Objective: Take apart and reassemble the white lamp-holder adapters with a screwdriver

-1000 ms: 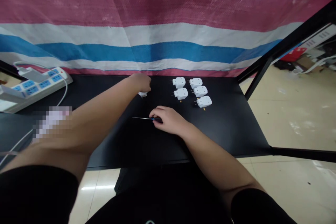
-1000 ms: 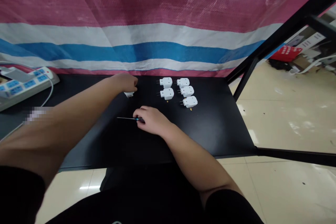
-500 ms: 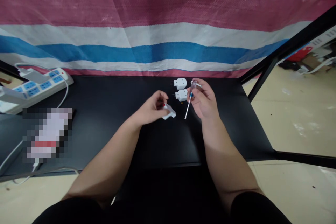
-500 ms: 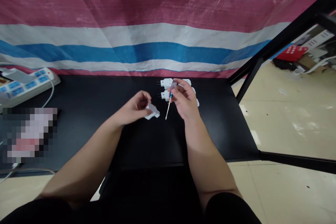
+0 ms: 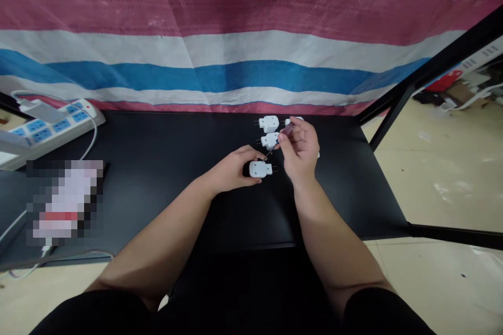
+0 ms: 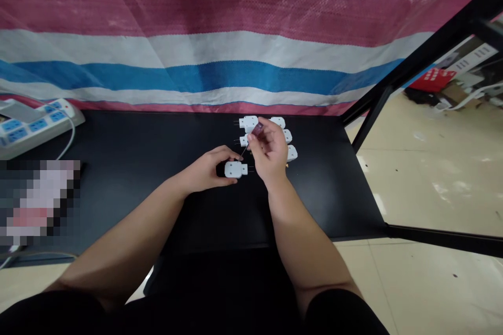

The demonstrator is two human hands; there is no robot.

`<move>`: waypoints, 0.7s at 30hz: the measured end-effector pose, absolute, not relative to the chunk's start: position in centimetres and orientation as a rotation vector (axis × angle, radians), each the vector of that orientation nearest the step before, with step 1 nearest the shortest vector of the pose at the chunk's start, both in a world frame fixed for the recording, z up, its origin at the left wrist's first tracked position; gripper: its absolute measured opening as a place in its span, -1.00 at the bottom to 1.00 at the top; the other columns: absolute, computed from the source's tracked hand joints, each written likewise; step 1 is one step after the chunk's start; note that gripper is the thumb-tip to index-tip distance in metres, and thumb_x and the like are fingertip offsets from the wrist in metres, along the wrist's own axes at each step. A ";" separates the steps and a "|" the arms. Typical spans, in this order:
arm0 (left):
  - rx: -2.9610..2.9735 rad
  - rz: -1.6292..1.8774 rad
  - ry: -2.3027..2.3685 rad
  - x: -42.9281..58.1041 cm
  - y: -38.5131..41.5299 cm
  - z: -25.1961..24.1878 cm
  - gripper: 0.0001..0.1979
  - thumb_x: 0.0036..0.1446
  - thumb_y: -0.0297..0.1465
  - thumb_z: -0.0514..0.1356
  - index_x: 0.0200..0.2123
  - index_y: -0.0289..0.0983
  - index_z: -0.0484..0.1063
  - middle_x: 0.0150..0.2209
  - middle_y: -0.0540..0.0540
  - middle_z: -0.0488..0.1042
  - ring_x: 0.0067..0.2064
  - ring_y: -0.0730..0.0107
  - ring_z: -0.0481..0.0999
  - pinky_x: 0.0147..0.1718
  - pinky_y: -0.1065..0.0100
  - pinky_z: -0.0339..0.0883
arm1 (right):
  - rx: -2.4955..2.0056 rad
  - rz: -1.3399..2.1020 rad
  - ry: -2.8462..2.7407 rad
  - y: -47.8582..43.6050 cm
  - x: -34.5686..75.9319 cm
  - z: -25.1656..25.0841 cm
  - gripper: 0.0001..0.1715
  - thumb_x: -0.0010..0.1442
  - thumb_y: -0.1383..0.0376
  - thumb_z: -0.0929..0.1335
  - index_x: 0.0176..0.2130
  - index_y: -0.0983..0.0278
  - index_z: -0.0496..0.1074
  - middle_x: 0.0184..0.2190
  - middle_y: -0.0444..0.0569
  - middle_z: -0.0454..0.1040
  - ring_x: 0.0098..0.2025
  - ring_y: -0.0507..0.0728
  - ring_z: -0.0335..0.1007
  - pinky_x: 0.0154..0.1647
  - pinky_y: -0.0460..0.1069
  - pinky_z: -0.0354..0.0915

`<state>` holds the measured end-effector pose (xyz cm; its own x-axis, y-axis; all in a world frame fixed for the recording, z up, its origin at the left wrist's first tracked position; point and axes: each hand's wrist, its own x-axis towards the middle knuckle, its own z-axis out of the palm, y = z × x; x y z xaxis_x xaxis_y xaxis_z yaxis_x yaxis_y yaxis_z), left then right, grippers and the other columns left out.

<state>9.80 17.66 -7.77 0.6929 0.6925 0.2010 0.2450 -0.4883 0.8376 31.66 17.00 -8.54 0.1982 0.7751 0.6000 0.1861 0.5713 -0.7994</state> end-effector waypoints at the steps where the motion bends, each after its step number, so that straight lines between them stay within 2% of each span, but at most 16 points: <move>1: 2.052 0.668 0.707 9.8 17.7 -7.8 -0.49 0.16 -0.41 0.50 0.18 -0.16 0.59 0.07 -0.17 0.52 0.06 0.13 0.61 0.11 0.08 0.52 | -0.923 0.490 -1.363 16.8 31.3 -8.4 -0.55 0.50 0.07 0.44 0.30 0.01 0.39 -0.14 -0.04 0.50 -0.19 0.18 0.58 -0.29 0.10 0.67; 7: 2.074 0.679 0.705 9.9 17.7 -8.0 -0.55 0.15 -0.39 0.53 0.12 -0.17 0.65 0.01 -0.16 0.60 0.01 0.13 0.64 0.03 0.13 0.55 | -0.891 0.483 -1.457 15.8 30.2 -8.3 -0.60 0.50 0.14 0.44 0.26 0.04 0.43 -0.08 0.02 0.53 -0.10 0.22 0.61 -0.13 0.19 0.69; 11: 2.069 0.646 0.709 9.9 17.6 -7.7 -0.59 0.19 -0.37 0.52 0.10 -0.17 0.64 -0.03 -0.13 0.69 -0.02 0.13 0.67 0.00 0.13 0.53 | -0.893 0.433 -1.517 15.7 30.2 -8.3 -0.61 0.50 0.17 0.42 0.26 0.04 0.40 -0.07 0.02 0.50 -0.12 0.21 0.62 -0.13 0.21 0.69; 16: 2.070 0.673 0.711 10.0 17.4 -7.8 -0.57 0.19 -0.38 0.51 0.12 -0.19 0.59 0.03 -0.13 0.70 0.00 0.12 0.69 0.03 0.12 0.54 | -0.800 0.383 -1.569 15.5 29.9 -8.2 -0.59 0.49 0.27 0.41 0.24 0.00 0.34 -0.03 0.01 0.51 -0.12 0.20 0.64 -0.17 0.19 0.67; 21: 2.182 0.724 0.734 10.8 16.9 -8.9 -0.63 0.19 -0.44 0.46 0.06 -0.20 0.58 0.00 -0.16 0.68 0.02 0.05 0.68 0.06 0.06 0.55 | -0.917 0.252 -1.607 15.1 28.9 -8.1 -0.69 0.42 0.25 0.46 0.07 0.02 0.33 -0.13 -0.04 0.46 -0.16 0.22 0.57 -0.12 0.25 0.62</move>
